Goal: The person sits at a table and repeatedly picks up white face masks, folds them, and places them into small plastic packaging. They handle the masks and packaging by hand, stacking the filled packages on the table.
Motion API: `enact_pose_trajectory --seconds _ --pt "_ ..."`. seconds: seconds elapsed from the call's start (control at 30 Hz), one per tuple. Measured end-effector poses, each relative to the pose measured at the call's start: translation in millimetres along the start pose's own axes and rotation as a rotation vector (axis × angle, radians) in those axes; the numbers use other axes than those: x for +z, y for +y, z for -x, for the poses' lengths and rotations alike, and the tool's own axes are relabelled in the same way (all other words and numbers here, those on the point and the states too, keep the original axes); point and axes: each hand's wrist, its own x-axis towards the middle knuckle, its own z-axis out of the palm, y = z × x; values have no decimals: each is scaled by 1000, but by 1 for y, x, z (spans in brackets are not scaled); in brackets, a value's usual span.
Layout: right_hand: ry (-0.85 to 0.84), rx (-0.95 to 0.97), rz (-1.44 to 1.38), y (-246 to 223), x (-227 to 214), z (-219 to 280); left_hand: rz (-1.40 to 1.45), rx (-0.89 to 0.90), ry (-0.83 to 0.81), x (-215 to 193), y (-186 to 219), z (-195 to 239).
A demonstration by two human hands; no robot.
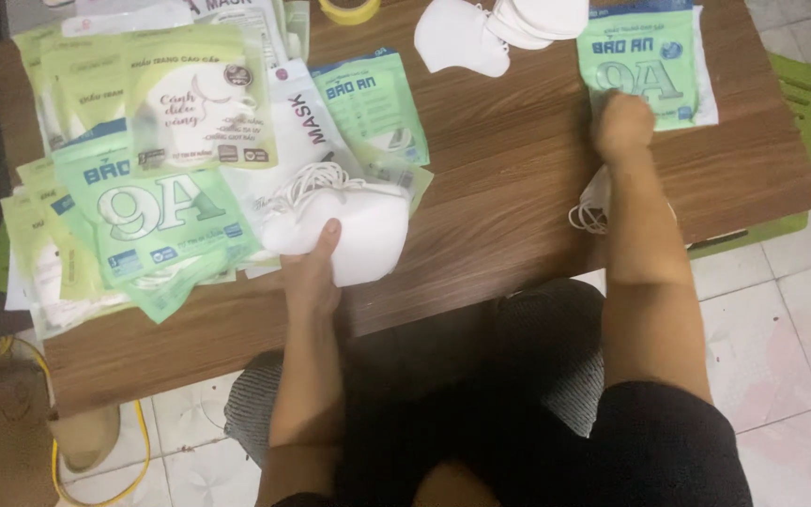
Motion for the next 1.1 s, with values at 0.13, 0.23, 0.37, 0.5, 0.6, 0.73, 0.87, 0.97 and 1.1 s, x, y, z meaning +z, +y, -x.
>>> enact_pose_trajectory --seconds 0.13,0.23,0.37,0.5,0.6,0.73,0.87,0.97,1.1 --pt "275 -93 123 28 -17 -17 3 1 51 -4 6 -1" --pt "445 -82 100 6 -76 15 33 -9 28 -7 3 -3" --pt "441 -383 -696 -55 -116 56 106 74 -19 -11 2 -3" --pt "49 -130 -1227 -133 -125 88 101 71 -46 -9 14 10" --pt "-281 103 -1898 -176 -121 96 95 136 -52 -19 3 -3" --pt "-423 13 -2005 -190 -144 142 159 257 -150 -26 -10 -14" --pt "-690 -430 -1855 -189 -147 214 26 253 -87 -17 -7 -3" --pt "-819 -535 -1786 -190 -124 241 -110 253 -33 -14 -30 -17" --pt "-824 -564 -1619 -193 -101 245 -295 215 -93 18 -47 -16"
